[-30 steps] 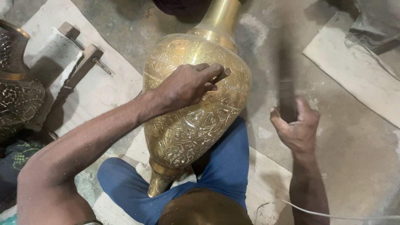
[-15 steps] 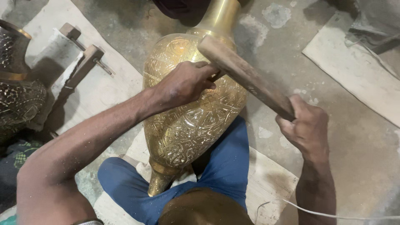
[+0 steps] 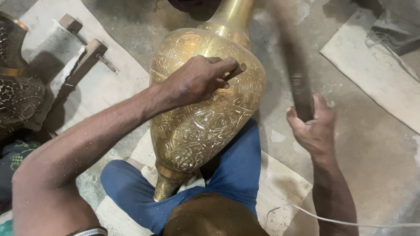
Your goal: The person sits on the floor holding a large engraved brass vase between their legs and taps a chisel against its surface with a wooden mallet, working the pattern across different areas of the vessel. They reposition the chisel repeatedly to continue the decorative metalwork.
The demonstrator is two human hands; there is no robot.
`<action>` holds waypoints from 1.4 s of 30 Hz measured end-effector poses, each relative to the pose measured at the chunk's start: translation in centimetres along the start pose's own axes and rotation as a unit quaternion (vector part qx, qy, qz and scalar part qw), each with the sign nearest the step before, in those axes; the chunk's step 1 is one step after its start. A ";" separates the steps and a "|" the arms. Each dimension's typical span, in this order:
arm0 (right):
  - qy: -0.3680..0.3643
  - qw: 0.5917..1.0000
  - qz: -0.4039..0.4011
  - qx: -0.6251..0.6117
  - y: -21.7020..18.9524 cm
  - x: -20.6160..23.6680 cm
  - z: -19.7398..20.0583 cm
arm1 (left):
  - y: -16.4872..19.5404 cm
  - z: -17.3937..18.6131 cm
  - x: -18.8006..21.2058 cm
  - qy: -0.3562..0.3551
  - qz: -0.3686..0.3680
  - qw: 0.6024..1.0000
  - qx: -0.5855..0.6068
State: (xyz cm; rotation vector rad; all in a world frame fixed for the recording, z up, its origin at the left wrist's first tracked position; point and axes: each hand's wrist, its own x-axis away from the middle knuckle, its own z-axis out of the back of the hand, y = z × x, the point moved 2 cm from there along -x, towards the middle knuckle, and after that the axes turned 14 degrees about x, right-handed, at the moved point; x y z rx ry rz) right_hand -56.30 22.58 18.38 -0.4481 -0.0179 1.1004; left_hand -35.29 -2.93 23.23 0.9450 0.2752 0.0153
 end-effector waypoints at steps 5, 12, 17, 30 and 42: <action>-0.016 1.000 0.013 -0.006 -0.3 0.3 -1.0 | -0.5 -0.1 0.1 -0.009 0.007 1.000 0.001; 0.016 0.999 0.030 0.025 0.5 0.2 -0.6 | -0.9 -0.1 -0.1 -0.014 0.011 1.000 -0.004; 0.003 1.000 0.013 0.004 0.4 0.1 -0.4 | -0.8 0.2 -0.2 -0.002 -0.038 0.999 0.007; -0.011 1.000 0.020 0.012 -1.6 -0.3 0.6 | -0.7 0.7 -0.4 -0.002 -0.024 1.000 -0.002; -0.043 0.997 0.036 0.055 -1.2 -1.2 0.4 | -0.7 0.7 -0.4 -0.011 -0.033 0.999 -0.014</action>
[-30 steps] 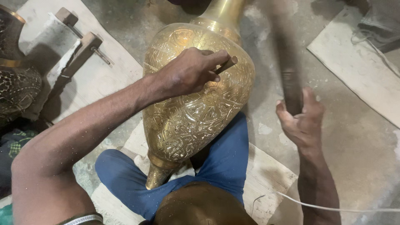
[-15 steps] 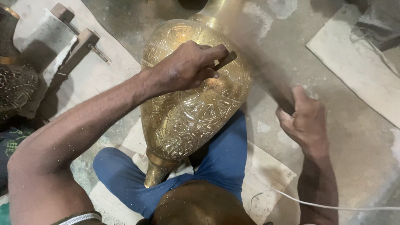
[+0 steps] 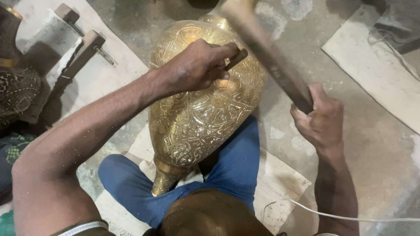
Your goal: The person sits on the floor holding a large engraved brass vase between their legs and taps a chisel against its surface with a wooden mallet, working the pattern across different areas of the vessel. They reposition the chisel repeatedly to continue the decorative metalwork.
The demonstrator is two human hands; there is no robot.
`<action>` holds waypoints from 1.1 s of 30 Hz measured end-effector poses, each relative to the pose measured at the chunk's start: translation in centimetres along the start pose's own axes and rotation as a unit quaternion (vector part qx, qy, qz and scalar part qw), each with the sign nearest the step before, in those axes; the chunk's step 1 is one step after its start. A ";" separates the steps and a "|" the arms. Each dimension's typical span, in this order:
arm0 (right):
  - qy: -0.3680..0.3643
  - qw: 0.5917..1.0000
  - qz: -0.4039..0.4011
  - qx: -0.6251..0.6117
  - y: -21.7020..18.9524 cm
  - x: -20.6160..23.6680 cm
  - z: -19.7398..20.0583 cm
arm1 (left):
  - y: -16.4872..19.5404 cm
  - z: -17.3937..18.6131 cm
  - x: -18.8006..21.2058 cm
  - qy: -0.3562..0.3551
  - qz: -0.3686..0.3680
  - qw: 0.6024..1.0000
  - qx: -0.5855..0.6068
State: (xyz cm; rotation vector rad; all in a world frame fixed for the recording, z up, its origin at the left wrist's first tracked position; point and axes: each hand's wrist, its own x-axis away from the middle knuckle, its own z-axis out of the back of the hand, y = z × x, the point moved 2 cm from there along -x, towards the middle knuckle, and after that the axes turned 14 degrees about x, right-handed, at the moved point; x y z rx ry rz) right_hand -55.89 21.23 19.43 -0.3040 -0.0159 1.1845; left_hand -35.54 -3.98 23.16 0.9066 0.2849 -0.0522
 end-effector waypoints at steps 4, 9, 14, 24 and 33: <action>-0.026 1.000 0.008 -0.009 0.3 -0.3 0.5 | 0.3 0.2 -0.1 0.007 0.014 1.000 0.003; 0.018 0.999 -0.003 -0.045 0.7 -0.4 0.5 | 0.6 0.5 -0.4 -0.001 0.001 1.000 0.018; 0.049 0.993 0.018 -0.110 1.0 -0.1 -0.3 | 0.7 0.7 -0.3 -0.002 -0.003 1.000 0.006; -0.027 0.999 -0.003 -0.033 1.6 -0.1 -1.7 | -0.5 0.3 -0.4 -0.010 0.001 1.000 0.008; 0.008 0.999 0.044 0.004 1.7 -0.9 -1.0 | -0.6 0.4 -0.4 0.004 -0.004 1.000 0.011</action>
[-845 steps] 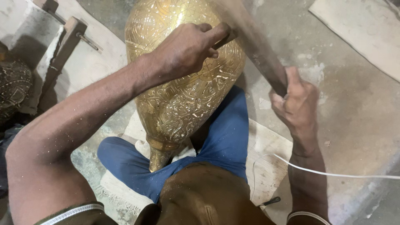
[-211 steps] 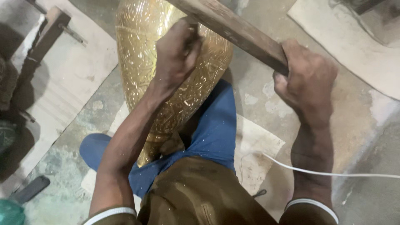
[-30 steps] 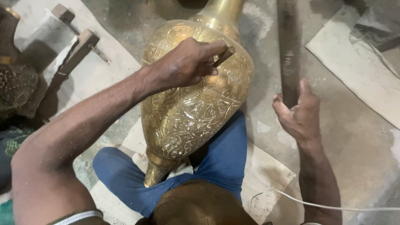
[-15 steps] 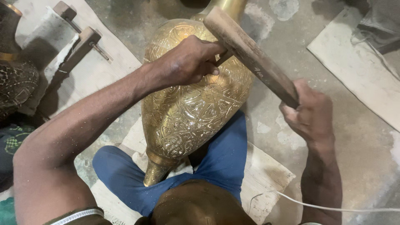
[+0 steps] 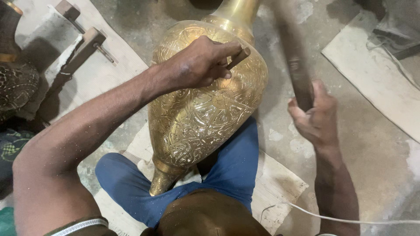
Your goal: The person sits on the floor holding a large engraved brass vase between their legs and taps a chisel against its surface with a wooden mallet, working the pattern across different areas of the vessel. They reposition the chisel repeatedly to continue the decorative metalwork.
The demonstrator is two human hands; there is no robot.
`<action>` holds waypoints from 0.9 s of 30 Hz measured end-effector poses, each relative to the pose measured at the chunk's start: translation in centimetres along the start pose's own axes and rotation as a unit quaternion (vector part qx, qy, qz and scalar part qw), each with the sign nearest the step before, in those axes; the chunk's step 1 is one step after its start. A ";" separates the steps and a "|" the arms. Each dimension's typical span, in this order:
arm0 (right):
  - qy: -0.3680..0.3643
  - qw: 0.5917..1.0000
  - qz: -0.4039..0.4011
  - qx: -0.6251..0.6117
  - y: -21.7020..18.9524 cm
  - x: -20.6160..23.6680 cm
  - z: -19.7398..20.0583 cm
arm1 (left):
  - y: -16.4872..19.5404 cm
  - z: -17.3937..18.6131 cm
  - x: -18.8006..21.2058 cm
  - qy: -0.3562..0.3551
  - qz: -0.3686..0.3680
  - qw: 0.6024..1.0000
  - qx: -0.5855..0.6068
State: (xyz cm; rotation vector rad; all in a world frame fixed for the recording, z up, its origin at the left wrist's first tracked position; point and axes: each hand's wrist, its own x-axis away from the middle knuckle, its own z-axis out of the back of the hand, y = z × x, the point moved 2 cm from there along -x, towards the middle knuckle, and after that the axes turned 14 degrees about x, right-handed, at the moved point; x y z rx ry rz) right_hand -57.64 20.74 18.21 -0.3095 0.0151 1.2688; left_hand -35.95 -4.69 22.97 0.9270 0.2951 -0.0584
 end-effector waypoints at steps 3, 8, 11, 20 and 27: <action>-0.063 0.997 -0.052 0.017 -0.4 -0.4 0.1 | -0.2 0.1 0.0 0.000 -0.006 1.000 0.011; 0.002 0.992 -0.057 -0.115 -1.3 -1.0 1.7 | -0.6 0.0 0.0 0.006 0.012 1.000 0.006; -0.013 1.000 -0.014 0.016 -1.7 -1.2 2.1 | -0.6 0.0 -0.1 -0.001 0.017 1.000 0.017; 0.006 0.976 -0.065 -0.208 -1.9 -1.2 1.3 | -0.2 0.6 -0.1 0.014 -0.010 1.000 -0.019; -0.018 0.991 -0.047 -0.120 -1.8 -1.7 1.3 | -0.7 0.5 -0.2 0.001 -0.002 1.000 0.000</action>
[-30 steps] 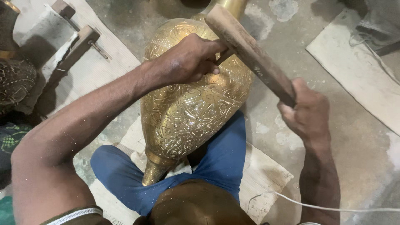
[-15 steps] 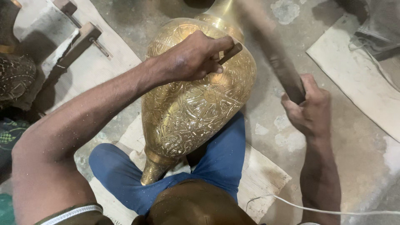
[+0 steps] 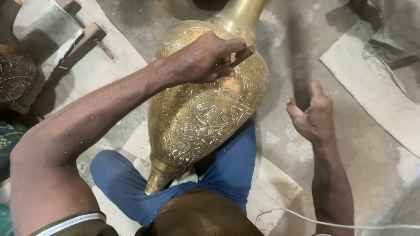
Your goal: The person sits on the floor holding a large engraved brass vase between their legs and taps a chisel against its surface with a wooden mallet, working the pattern across different areas of the vessel. They reposition the chisel repeatedly to continue the decorative metalwork.
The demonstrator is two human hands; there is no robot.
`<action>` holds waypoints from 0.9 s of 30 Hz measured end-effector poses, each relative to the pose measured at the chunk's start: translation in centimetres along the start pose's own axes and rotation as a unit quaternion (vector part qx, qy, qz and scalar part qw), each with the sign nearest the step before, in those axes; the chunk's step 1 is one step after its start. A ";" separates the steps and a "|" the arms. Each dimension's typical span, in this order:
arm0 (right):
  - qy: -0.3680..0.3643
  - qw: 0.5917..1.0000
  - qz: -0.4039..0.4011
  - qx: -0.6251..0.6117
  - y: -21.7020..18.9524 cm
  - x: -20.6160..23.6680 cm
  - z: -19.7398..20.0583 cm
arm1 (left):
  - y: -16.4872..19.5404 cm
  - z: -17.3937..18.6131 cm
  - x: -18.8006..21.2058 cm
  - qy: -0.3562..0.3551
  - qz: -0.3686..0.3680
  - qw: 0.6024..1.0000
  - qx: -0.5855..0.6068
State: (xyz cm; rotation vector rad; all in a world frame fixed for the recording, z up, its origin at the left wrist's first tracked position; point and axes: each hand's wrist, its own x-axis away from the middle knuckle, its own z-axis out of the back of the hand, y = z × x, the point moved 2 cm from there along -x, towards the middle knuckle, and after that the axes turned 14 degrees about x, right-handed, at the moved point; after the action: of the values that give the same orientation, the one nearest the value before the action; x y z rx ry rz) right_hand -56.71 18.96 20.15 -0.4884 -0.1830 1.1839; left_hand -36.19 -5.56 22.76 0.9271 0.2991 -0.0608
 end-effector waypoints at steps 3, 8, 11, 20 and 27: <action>0.003 0.994 0.030 0.106 0.0 -0.1 -0.1 | -0.1 0.2 0.0 -0.005 0.023 1.000 0.009; -0.043 0.979 0.021 0.199 0.1 -0.5 0.2 | 0.5 0.4 -0.1 0.020 -0.002 1.000 -0.002; 0.040 0.999 -0.006 0.032 -0.1 -0.8 0.7 | 0.7 0.6 -0.1 0.008 0.019 1.000 0.014; 0.002 0.995 0.058 0.080 0.3 -1.2 0.3 | 0.4 0.8 -0.2 -0.008 0.058 0.998 0.025; 0.000 0.996 0.022 0.091 0.5 -1.4 0.0 | 0.0 0.7 -0.3 0.003 -0.004 1.000 0.001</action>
State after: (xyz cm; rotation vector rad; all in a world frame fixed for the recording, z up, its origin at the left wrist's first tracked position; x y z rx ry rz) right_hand -57.69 17.78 20.06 -0.3342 -0.0637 1.2316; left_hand -36.27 -6.12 23.27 0.9291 0.3075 -0.0662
